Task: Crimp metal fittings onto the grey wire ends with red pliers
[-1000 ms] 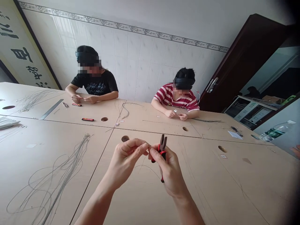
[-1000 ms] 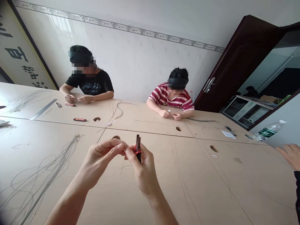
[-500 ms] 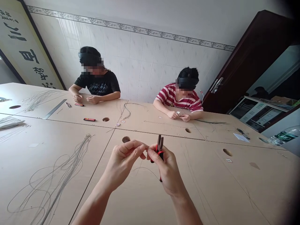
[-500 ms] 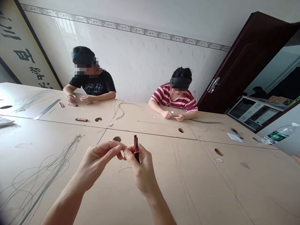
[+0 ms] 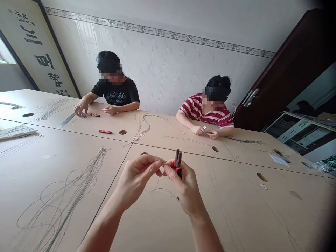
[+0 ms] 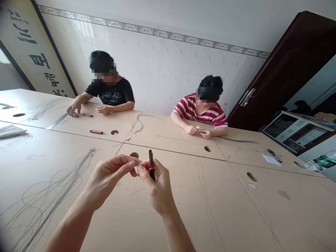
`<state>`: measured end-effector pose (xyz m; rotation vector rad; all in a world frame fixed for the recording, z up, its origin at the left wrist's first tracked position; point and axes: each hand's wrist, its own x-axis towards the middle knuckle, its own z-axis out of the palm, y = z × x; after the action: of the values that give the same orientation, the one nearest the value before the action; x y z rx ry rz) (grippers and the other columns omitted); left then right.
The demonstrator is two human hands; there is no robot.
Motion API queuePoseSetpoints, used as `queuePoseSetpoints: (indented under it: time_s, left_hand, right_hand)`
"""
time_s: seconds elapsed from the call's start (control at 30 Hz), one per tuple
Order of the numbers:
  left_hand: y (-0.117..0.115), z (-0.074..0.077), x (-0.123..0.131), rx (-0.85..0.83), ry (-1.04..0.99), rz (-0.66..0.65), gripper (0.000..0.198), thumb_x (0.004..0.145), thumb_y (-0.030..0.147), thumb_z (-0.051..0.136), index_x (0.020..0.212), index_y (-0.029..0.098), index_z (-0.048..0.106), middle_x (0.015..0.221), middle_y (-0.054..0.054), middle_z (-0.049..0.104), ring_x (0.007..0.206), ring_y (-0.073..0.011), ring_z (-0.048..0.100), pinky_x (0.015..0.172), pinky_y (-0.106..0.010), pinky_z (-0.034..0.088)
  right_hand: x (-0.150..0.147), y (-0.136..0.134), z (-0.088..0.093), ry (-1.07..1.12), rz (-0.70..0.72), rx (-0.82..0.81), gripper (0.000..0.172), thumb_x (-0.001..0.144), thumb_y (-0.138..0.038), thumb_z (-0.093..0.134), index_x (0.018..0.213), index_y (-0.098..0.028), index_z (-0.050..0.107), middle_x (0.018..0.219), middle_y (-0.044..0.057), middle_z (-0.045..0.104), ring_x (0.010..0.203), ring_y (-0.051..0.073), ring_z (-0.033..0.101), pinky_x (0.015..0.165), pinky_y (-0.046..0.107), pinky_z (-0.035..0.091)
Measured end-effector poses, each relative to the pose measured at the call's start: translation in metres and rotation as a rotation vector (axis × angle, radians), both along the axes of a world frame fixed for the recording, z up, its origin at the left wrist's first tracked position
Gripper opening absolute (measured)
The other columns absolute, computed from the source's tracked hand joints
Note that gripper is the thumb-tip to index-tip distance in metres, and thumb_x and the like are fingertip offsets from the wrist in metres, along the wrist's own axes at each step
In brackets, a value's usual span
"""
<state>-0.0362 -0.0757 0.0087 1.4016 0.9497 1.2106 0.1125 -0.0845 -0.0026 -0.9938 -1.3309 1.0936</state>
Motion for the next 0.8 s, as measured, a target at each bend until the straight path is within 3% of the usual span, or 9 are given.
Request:
queuePoseSetpoints:
  time_s: [0.27,0.5,0.67,0.8]
  left_hand:
    - [-0.003,-0.004,0.002,0.062,0.222,0.082,0.023,0.091,0.039,0.057,0.084,0.021,0.068,0.08,-0.001,0.07,0.081,-0.0175,0.065,0.077,-0.03,0.05]
    - [-0.008,-0.003,0.009,0.124,0.378,0.139,0.023,0.093,0.036,0.052,0.078,0.022,0.062,0.079,0.001,0.069,0.071,-0.0146,0.058,0.053,-0.023,0.039]
    - [-0.008,-0.006,0.011,0.18,0.472,0.116,0.023,0.096,0.035,0.047,0.081,0.022,0.059,0.078,0.0,0.067,0.07,-0.015,0.058,0.061,-0.025,0.041]
    - [-0.005,-0.007,0.01,0.339,0.539,0.107,0.02,0.097,0.028,0.046,0.082,0.021,0.057,0.078,0.0,0.066,0.078,-0.0161,0.058,0.075,-0.027,0.043]
  right_hand:
    - [0.005,-0.003,-0.008,-0.095,-0.028,0.004,0.016,0.085,-0.037,0.063,0.083,-0.021,0.063,0.079,0.001,0.066,0.075,0.015,0.057,0.073,0.028,0.045]
    - [0.007,-0.001,-0.011,-0.12,-0.051,0.037,0.017,0.087,-0.037,0.061,0.082,-0.021,0.061,0.075,0.0,0.061,0.073,0.014,0.056,0.071,0.027,0.045]
    - [0.01,-0.001,-0.013,-0.144,-0.057,0.041,0.017,0.088,-0.035,0.06,0.079,-0.021,0.058,0.073,-0.001,0.057,0.068,0.013,0.051,0.065,0.026,0.043]
    - [0.013,-0.001,-0.011,-0.184,-0.053,0.038,0.016,0.087,-0.034,0.06,0.08,-0.021,0.058,0.071,-0.002,0.054,0.065,0.011,0.046,0.062,0.024,0.041]
